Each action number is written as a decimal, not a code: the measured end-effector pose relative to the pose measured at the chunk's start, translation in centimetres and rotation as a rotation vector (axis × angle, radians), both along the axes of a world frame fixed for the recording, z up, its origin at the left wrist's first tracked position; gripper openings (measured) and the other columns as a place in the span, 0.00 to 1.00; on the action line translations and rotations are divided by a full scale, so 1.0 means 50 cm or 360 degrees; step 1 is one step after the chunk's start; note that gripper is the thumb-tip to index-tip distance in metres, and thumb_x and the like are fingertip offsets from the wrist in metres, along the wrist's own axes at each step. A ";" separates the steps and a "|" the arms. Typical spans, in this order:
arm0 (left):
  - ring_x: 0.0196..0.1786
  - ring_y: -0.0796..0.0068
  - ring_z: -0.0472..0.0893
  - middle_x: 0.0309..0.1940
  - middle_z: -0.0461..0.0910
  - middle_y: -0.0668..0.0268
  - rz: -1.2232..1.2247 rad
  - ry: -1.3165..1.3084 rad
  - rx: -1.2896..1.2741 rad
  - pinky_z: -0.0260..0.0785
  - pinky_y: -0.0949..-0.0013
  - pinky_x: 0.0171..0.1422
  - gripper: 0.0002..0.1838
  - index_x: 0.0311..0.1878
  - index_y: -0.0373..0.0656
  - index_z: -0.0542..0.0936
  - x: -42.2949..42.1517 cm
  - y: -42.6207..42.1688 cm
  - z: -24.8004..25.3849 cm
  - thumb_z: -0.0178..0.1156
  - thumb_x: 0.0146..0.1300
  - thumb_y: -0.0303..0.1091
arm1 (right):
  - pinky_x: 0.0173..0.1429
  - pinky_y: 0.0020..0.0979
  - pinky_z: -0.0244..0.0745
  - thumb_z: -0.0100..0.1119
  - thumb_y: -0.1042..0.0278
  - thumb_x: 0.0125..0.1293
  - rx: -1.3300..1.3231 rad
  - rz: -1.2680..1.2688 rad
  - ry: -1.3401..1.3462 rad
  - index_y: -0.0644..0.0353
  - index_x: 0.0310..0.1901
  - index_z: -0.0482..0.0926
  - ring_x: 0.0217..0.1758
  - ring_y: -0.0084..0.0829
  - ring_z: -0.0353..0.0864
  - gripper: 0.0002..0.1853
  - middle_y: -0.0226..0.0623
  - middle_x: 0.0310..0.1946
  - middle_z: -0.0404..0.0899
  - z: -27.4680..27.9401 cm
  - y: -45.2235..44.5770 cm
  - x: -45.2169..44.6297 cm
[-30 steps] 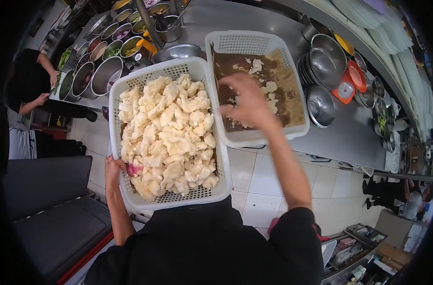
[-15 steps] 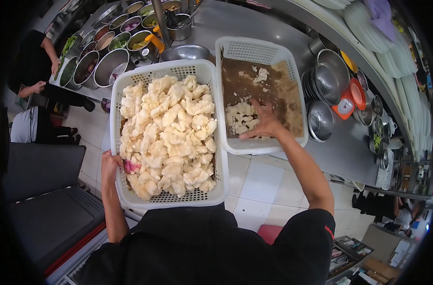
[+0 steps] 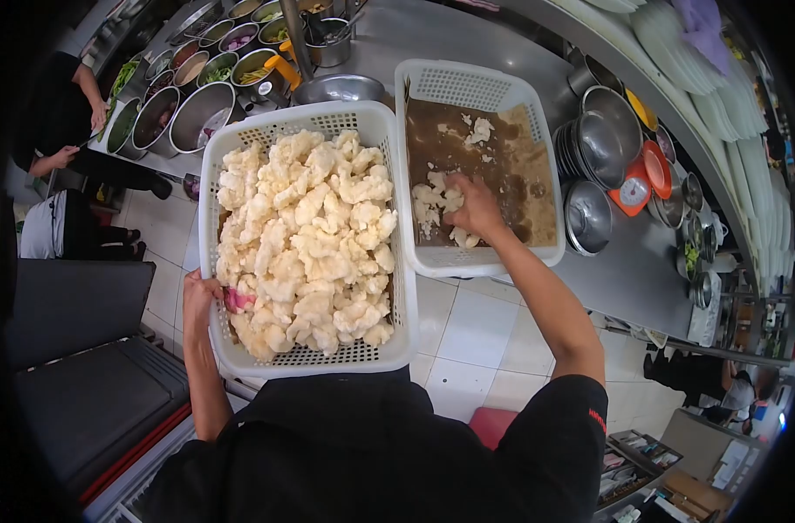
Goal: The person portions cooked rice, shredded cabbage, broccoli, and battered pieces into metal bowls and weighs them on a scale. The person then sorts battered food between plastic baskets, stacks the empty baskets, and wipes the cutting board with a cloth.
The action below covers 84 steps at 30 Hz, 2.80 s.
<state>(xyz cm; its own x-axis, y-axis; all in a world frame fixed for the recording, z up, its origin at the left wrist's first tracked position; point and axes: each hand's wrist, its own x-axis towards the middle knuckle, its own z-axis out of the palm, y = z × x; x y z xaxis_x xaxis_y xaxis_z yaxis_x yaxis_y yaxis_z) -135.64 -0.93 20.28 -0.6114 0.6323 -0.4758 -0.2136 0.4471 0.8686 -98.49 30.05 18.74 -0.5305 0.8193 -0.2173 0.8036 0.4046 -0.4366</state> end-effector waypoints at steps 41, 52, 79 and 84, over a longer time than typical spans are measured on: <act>0.18 0.78 0.71 0.20 0.76 0.65 -0.0001 0.0027 -0.0053 0.63 0.76 0.22 0.15 0.27 0.31 0.77 -0.009 -0.006 -0.015 0.46 0.32 0.17 | 0.63 0.42 0.58 0.72 0.62 0.45 0.1159 -0.1441 0.1086 0.61 0.60 0.59 0.57 0.39 0.64 0.42 0.49 0.59 0.57 0.087 -0.163 0.083; 0.19 0.80 0.71 0.20 0.77 0.65 -0.0085 0.0053 0.0032 0.62 0.77 0.22 0.14 0.27 0.30 0.77 0.001 0.001 -0.002 0.45 0.33 0.17 | 0.49 0.36 0.74 0.56 0.77 0.48 -0.1205 -0.1963 0.2089 0.60 0.36 0.71 0.44 0.33 0.75 0.11 0.37 0.32 0.74 -0.005 -0.217 0.123; 0.16 0.79 0.67 0.16 0.72 0.69 -0.0131 -0.0008 0.0467 0.58 0.74 0.20 0.10 0.25 0.31 0.77 -0.021 -0.018 -0.018 0.51 0.33 0.20 | 0.57 0.46 0.71 0.48 0.77 0.40 -0.1029 -0.1530 0.2151 0.72 0.51 0.67 0.49 0.48 0.74 0.29 0.49 0.46 0.74 0.282 -0.556 0.173; 0.17 0.80 0.70 0.16 0.73 0.67 -0.0108 0.0041 0.0481 0.61 0.74 0.21 0.10 0.25 0.32 0.78 -0.032 -0.018 -0.013 0.50 0.36 0.19 | 0.57 0.46 0.72 0.47 0.78 0.39 -0.0977 -0.1305 0.1942 0.77 0.49 0.67 0.48 0.49 0.75 0.28 0.52 0.46 0.74 0.319 -0.606 0.064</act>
<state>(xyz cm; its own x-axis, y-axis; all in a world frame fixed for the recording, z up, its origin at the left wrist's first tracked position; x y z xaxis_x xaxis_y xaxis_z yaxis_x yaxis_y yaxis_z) -137.25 -1.81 19.64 -0.5724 0.7825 -0.2451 -0.1683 0.1805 0.9691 -95.28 -0.23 34.68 -0.1048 0.9100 -0.4010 -0.2327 -0.4145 -0.8798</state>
